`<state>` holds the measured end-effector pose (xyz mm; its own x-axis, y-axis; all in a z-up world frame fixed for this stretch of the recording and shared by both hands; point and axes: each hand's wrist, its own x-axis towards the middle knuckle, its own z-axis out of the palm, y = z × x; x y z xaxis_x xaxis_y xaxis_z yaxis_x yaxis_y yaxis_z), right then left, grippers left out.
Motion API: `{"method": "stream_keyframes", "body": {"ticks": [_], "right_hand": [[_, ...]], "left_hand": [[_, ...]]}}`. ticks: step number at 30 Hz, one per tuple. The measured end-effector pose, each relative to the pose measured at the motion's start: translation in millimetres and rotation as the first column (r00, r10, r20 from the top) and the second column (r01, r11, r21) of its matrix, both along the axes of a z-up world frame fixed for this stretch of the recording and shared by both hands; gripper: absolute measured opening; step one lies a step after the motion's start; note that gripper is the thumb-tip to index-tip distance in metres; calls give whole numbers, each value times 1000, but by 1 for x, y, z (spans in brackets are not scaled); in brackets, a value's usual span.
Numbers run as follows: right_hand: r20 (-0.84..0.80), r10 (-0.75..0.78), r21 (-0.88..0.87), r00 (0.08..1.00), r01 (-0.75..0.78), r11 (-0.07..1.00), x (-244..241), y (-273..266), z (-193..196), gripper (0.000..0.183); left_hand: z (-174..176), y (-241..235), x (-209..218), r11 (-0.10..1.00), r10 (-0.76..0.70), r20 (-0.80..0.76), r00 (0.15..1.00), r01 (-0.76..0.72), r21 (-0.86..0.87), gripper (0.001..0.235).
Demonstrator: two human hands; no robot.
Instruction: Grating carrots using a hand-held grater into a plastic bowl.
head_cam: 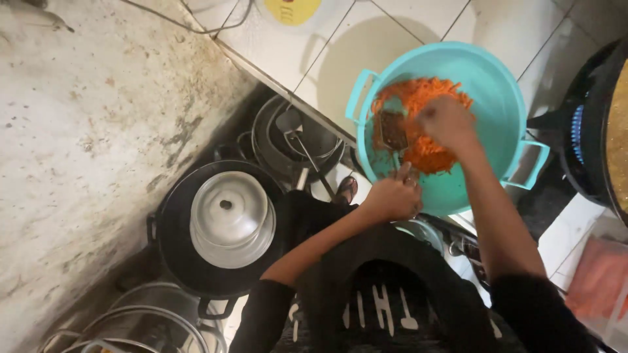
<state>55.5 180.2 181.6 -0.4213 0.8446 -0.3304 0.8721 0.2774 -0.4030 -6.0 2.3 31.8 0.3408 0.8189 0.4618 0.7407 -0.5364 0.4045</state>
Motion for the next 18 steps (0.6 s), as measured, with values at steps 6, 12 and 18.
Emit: {"method": "stream_keyframes", "body": {"ticks": [6, 12, 18], "right_hand": [[95, -189, 194, 977, 168, 967, 5, 2, -147, 27], [282, -93, 107, 955, 65, 992, 10, -40, -83, 27], [107, -89, 153, 990, 72, 986, 30, 14, -129, 23]], "left_hand": [[-33, 11, 7, 997, 6, -74, 997, 0, 81, 31], [-5, -6, -6, 993, -65, 42, 997, 69, -99, 34], [-39, 1, 13, 997, 9, -13, 1000, -8, 74, 31]]}}
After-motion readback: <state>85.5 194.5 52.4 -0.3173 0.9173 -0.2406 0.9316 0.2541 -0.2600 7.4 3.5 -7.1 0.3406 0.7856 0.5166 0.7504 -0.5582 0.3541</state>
